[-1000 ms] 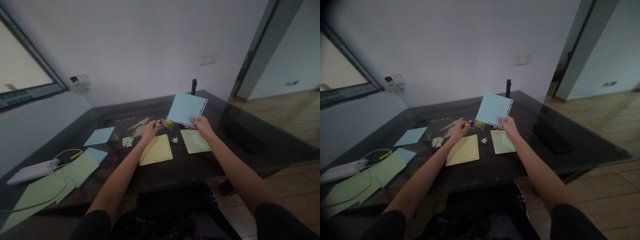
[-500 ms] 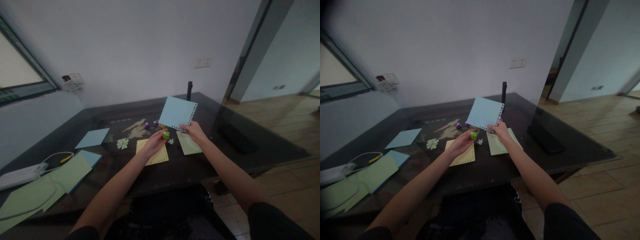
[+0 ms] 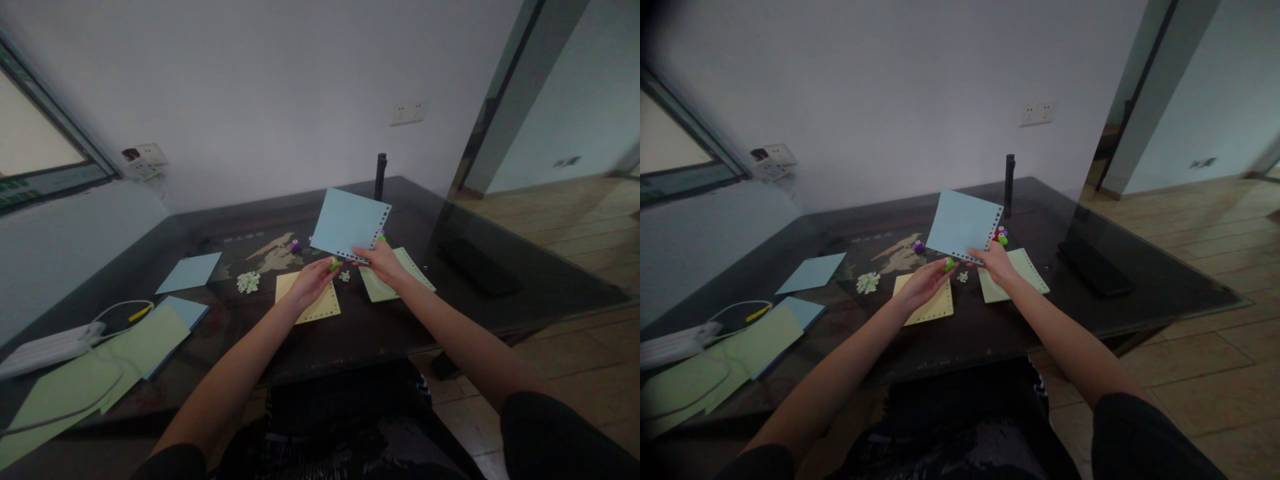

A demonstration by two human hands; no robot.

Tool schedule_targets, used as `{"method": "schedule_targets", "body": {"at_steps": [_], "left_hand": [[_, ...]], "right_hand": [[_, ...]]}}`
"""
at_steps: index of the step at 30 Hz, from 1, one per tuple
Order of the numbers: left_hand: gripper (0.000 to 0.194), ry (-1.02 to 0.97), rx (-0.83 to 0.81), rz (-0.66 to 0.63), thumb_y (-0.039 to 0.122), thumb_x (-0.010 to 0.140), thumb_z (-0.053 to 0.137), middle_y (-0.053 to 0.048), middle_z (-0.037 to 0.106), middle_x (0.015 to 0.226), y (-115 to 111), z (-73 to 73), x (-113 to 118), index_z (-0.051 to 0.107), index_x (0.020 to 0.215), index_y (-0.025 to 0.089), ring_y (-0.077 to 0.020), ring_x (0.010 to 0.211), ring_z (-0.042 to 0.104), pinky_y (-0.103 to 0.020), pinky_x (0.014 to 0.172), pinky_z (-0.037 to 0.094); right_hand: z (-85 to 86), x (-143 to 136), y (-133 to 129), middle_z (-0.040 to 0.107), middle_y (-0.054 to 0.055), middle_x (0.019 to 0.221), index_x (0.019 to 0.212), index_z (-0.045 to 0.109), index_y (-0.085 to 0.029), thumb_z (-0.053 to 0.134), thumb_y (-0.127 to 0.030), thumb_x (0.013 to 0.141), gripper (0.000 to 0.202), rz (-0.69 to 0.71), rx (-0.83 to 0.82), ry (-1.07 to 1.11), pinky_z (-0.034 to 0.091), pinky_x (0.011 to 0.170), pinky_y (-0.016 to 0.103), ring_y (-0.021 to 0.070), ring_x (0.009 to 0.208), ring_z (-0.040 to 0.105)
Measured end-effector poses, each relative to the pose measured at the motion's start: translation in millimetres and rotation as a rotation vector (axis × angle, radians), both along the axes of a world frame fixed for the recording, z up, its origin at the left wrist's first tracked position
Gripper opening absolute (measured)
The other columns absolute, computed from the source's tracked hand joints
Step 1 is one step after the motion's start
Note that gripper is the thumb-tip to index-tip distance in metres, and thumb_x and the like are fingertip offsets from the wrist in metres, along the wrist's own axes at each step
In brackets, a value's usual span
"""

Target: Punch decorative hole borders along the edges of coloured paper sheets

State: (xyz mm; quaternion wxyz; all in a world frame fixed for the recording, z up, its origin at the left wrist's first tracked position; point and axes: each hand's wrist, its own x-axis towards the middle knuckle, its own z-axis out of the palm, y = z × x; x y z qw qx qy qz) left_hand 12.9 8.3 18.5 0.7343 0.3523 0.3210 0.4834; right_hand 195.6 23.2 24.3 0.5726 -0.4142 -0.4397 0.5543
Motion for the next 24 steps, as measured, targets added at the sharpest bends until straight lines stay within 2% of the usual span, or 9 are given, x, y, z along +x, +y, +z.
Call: {"method": "schedule_targets", "body": {"at_steps": [5,10,16,24], "left_hand": [[0.01,-0.011,-0.018,-0.035,0.018,0.079,0.066,-0.007,0.069,0.093,4.2,-6.1,-5.6,0.067,0.088,0.013,-0.0154,0.09,0.066,-0.032,0.092,0.048],[0.015,0.095,-0.021,-0.036,0.023,0.076,0.071,-0.005,0.069,0.088,-3.5,0.1,-3.3,0.065,0.087,0.015,-0.0145,0.082,0.067,-0.029,0.084,0.049],[0.017,0.035,0.049,0.036,0.015,0.075,0.07,-0.008,0.069,0.09,-5.1,3.1,1.7,0.059,0.087,0.013,-0.0151,0.088,0.067,-0.031,0.091,0.048],[0.025,0.049,0.063,0.005,0.014,0.073,0.071,-0.008,0.069,0.095,-7.9,6.8,1.6,0.056,0.094,0.014,-0.0181,0.087,0.069,-0.037,0.093,0.047]], "right_hand": [[1.7,-0.9,-1.5,0.072,0.009,0.089,0.092,0.064,-0.013,0.074,-0.021,0.061,0.033,-0.001,0.01,-0.008,0.055,0.054,0.027,0.0165,0.062,0.066],[3.1,-0.8,-3.0,0.072,0.01,0.089,0.092,0.064,-0.013,0.074,-0.025,0.063,0.033,-0.001,0.032,-0.072,0.055,0.056,0.029,0.017,0.062,0.066],[2.4,-1.3,-3.3,0.073,0.009,0.086,0.09,0.065,-0.013,0.076,-0.026,0.061,0.034,-0.018,0.068,-0.08,0.055,0.054,0.027,0.0174,0.062,0.067],[0.4,-2.2,0.4,0.073,0.007,0.085,0.091,0.064,-0.014,0.078,-0.025,0.059,0.036,-0.051,0.08,-0.043,0.056,0.053,0.027,0.0173,0.063,0.068]]}}
